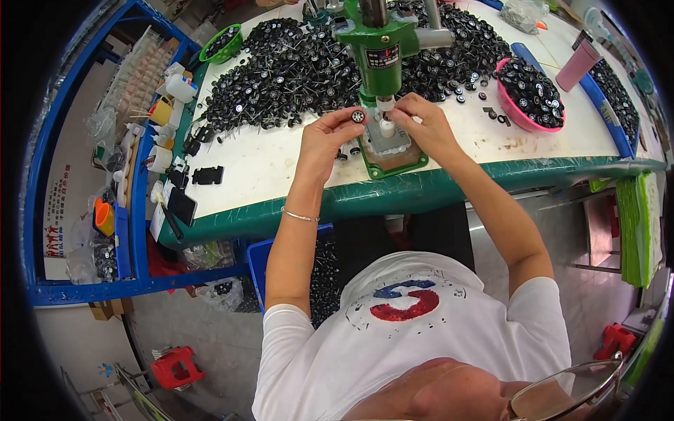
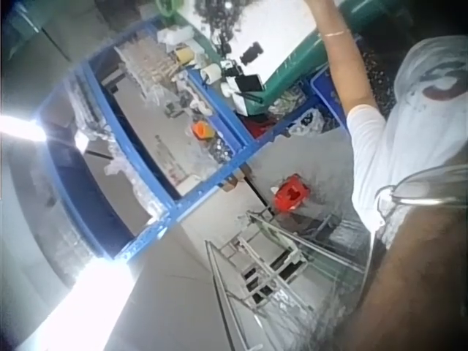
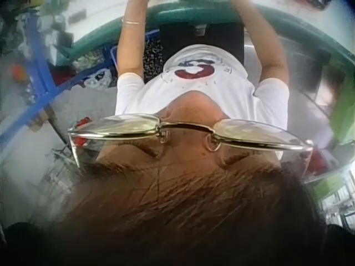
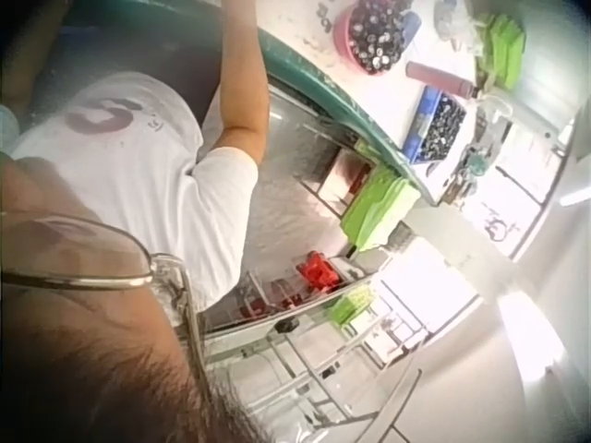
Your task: The person assembles toy wheel sets by positioning toy wheels and metal axles into a manual press machine and pressing them together using the machine's handle.
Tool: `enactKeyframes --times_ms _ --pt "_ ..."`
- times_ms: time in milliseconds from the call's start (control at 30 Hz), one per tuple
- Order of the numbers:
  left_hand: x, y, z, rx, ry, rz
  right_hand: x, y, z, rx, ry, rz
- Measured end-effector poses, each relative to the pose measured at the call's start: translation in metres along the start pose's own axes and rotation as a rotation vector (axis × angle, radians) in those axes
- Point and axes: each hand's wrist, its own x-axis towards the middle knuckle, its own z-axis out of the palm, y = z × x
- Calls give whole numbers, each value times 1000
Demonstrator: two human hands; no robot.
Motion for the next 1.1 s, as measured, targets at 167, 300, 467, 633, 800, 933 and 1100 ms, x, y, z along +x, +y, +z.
enactKeyframes --times_ms 167,300,467,633,800,933,1100 --pt "-3 4 3 -36 110 -24 9 0 5 60 -97 237" --pt "-2 0 8 99 121 14 5 10 8 23 -40 149" --pt "-2 -6 20 105 81 79 2 14 11 164 -29 148" --pt "2 -7 31 104 48 93 3 13 -1 186 7 205" --pt "7 -15 39 120 30 113 15 4 -34 201 103 132" --pt "14 -21 45 38 29 169 43 -22 -71 279 212 158" --pt "14 -18 50 10 61 133 96 -74 -86 319 429 38"
